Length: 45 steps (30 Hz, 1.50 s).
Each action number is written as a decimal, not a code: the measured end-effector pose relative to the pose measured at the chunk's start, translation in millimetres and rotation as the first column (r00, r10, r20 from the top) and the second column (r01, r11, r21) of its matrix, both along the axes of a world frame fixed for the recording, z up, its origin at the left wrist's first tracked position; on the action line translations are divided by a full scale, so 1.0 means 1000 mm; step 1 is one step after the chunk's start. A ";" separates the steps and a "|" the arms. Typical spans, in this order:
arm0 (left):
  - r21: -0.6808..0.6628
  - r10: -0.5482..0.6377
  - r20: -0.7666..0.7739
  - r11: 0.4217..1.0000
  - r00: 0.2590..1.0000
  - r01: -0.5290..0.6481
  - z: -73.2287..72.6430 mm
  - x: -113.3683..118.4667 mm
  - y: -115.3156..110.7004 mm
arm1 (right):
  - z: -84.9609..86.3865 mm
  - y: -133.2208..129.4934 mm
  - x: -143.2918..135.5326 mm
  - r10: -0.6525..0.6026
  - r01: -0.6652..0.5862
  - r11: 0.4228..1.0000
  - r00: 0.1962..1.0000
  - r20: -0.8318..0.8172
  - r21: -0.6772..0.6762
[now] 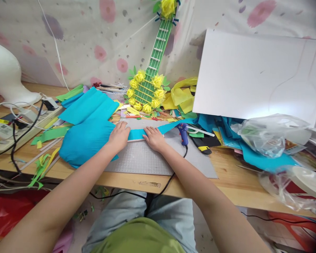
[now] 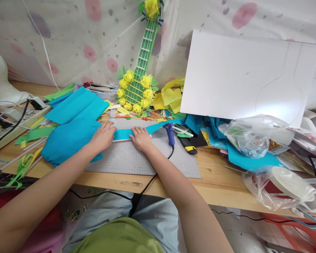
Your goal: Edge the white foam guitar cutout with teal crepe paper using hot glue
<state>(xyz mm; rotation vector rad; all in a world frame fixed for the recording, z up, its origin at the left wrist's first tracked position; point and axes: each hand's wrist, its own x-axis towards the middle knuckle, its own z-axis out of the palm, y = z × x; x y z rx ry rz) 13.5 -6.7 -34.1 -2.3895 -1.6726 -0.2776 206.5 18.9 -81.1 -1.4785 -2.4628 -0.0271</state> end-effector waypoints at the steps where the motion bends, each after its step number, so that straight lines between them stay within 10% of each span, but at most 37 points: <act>1: 0.011 -0.032 -0.005 0.999 0.999 0.032 0.000 0.003 -0.001 | -0.001 -0.001 0.000 -0.011 0.011 1.000 1.000 0.009 -0.002; 7: -0.113 -0.208 0.071 0.970 0.976 0.215 -0.016 0.033 -0.001 | -0.002 -0.008 -0.008 -0.028 0.028 1.000 0.999 0.040 -0.002; 14: -0.119 0.029 0.031 0.993 0.999 -0.026 -0.039 0.041 -0.013 | 0.001 -0.010 0.002 -0.002 0.003 1.000 0.999 0.044 -0.025; 45: -0.065 0.166 0.127 0.985 0.978 -0.159 -0.039 0.048 -0.013 | 0.006 -0.007 0.030 -0.051 0.054 0.993 0.998 0.037 -0.101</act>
